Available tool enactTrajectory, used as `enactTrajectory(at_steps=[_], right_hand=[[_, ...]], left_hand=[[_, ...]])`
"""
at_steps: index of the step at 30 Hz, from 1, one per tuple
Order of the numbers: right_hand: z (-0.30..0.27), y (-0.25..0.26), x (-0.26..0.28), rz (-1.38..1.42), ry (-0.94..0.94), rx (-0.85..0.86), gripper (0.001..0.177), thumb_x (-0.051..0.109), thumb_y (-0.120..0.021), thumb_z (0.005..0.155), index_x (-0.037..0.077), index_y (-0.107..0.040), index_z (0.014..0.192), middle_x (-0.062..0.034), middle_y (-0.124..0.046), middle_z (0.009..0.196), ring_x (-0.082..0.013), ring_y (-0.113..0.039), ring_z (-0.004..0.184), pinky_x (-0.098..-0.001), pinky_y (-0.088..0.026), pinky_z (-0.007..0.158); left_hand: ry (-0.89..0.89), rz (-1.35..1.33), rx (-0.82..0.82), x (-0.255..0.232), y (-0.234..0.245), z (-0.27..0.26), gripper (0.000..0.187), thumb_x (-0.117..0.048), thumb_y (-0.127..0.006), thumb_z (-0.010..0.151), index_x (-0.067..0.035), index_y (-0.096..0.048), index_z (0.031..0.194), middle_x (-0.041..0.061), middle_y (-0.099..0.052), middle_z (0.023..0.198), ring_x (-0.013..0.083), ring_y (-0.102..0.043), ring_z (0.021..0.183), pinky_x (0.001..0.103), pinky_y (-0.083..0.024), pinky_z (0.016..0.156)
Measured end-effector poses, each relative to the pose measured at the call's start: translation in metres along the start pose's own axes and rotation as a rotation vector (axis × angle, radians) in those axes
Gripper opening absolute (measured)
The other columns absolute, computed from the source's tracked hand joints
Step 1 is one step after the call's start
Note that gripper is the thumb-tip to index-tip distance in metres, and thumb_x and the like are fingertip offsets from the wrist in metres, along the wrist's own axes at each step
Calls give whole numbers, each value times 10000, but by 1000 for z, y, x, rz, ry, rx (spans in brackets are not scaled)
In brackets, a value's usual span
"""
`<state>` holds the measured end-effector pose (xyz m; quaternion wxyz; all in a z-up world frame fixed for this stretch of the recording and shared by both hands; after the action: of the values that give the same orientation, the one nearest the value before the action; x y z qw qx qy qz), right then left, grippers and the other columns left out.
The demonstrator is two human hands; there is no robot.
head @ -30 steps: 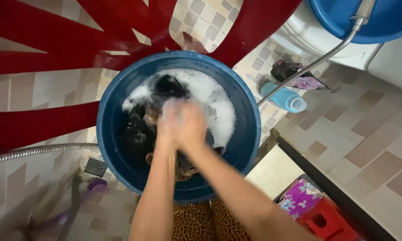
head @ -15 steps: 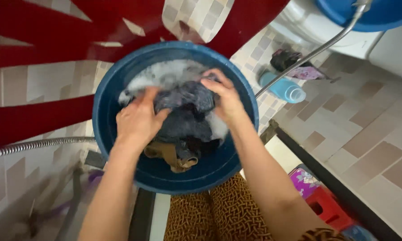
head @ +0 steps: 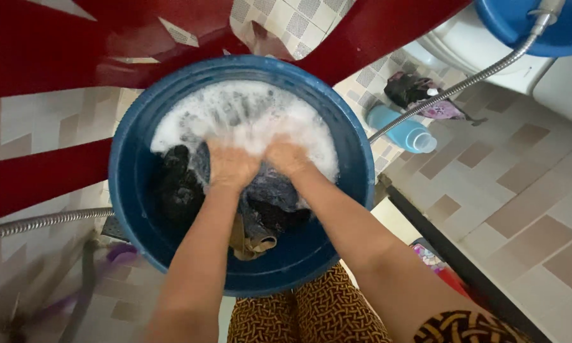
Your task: Hand washing several items of clothing in a bucket within a bathroom.
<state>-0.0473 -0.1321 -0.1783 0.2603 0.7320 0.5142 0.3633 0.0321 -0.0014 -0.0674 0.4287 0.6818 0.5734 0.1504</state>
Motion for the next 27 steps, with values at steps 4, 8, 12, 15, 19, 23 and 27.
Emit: enactTrajectory(at_steps=[4, 8, 12, 15, 19, 23, 27], right_hand=[[19, -30, -27, -217, 295, -558, 477, 244, -564, 837, 173, -688, 1292, -181, -660, 1284, -360, -612, 1203, -534, -478, 971], [-15, 97, 20, 268, 17, -375, 256, 158, -554, 965, 150, -695, 1179, -141, -685, 1120, -308, -657, 1017, -404, -518, 885], [-99, 198, 92, 970, -71, -376, 95, 111, -623, 986, 90, -684, 1056, -120, -742, 1044, -322, -718, 996, -415, -571, 902], [-170, 226, 154, 1074, 75, -441, 103, 119, -670, 936, 91, -672, 1035, -106, -725, 1040, -302, -715, 1017, -408, -569, 927], [-127, 196, 140, 712, -157, -517, 147, 272, -709, 924, 143, -708, 995, -133, -730, 1009, -344, -703, 958, -467, -543, 820], [-58, 155, 108, 880, -296, -602, 199, 295, -737, 885, 133, -692, 993, -95, -759, 943, -310, -749, 836, -447, -583, 752], [-148, 182, 156, 794, -5, -650, 187, 147, -640, 891, 128, -700, 1067, -170, -670, 1117, -393, -676, 966, -453, -558, 752]], left_hand=[[223, -171, 93, 0, 12, 3, 612, -506, -390, 1131, -44, -390, 1531, 280, -359, 1551, 478, -275, 1464, 597, -96, 1220], [31, -477, -3, 9, 10, -47, 597, -360, -498, 972, -186, -513, 1542, 168, -538, 1523, 398, -546, 1371, 515, -463, 1130], [487, -1399, -149, -18, 49, -85, 696, -558, -572, 982, -66, -567, 1475, 162, -596, 1467, 335, -627, 1249, 500, -522, 1006], [882, -1883, 137, -34, 59, -101, 767, -611, -520, 895, -62, -520, 1431, 136, -634, 1333, 318, -676, 1089, 503, -552, 871], [941, -2047, 102, -38, 46, -85, 593, -502, -502, 924, -114, -551, 1370, 93, -670, 1260, 255, -693, 1057, 462, -584, 825], [992, -2127, 90, -21, -6, -81, 519, -454, -493, 937, -138, -565, 1343, 75, -687, 1227, 227, -701, 1042, 445, -599, 804], [447, -2393, -21, -8, -22, -87, 502, -409, -548, 969, -90, -588, 1355, 99, -675, 1264, 247, -696, 1104, 408, -606, 921]])
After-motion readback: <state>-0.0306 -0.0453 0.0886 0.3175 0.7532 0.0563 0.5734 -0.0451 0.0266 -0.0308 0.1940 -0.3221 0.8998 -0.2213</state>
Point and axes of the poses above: each hand's wrist, its own z-axis towards the middle knuckle, its own y-axis out of the back of the hand, x = y × z, the point moved 1 cm from there along z, towards the middle knuckle
